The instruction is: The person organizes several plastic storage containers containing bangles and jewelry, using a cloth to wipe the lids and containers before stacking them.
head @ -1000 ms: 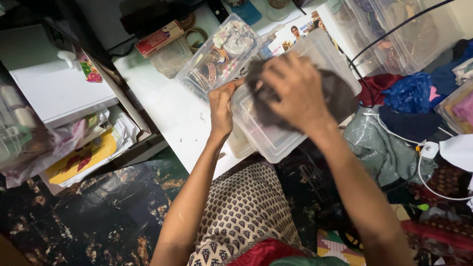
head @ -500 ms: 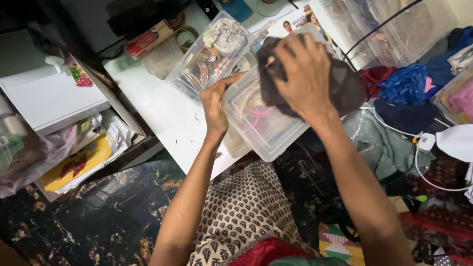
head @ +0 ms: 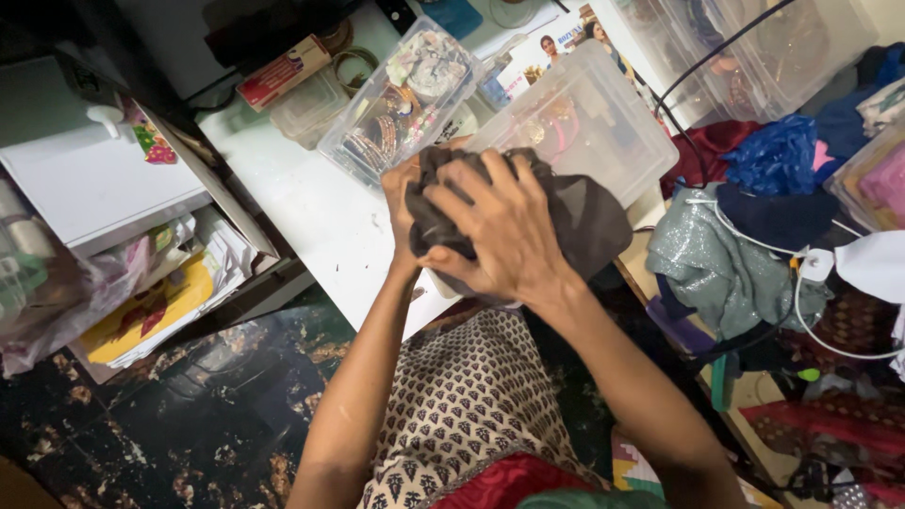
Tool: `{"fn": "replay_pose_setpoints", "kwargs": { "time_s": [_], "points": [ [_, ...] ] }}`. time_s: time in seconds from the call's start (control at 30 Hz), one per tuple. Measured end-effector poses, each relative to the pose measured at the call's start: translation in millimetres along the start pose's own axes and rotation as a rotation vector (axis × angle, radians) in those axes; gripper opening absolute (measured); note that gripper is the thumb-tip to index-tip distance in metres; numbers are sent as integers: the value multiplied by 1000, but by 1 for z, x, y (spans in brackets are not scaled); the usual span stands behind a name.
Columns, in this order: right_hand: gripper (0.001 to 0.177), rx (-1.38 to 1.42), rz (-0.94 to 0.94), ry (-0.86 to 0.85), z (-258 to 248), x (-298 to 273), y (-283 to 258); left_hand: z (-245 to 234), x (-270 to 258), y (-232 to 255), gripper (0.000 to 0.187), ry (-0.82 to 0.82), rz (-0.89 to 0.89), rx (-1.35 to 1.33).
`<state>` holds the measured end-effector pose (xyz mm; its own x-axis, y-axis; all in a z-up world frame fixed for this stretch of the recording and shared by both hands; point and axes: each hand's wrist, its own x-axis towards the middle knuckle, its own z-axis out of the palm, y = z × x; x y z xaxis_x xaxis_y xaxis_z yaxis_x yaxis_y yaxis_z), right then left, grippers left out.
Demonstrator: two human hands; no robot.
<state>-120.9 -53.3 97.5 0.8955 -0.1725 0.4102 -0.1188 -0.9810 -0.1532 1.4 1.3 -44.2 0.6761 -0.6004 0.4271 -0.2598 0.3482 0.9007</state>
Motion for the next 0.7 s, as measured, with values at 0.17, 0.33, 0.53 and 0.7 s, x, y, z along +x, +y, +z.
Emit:
{"fn": "replay_pose_setpoints", "kwargs": {
  "time_s": [0.17,0.33,0.53,0.7],
  "points": [
    [33,60,84,-46,2,-7,-6,-5,-3,-1,51,-60,-209,-236],
    [27,-47,118,-36,8,-2,28,-5,-2,-19,43,-10,-49,52],
    [23,-324,188,43,-8,-5,115,-4,14,32,53,-74,-215,-119],
    [20,-314,269,107,-12,-15,135,-1,18,34,55,-86,-222,-178]
  ]
}}
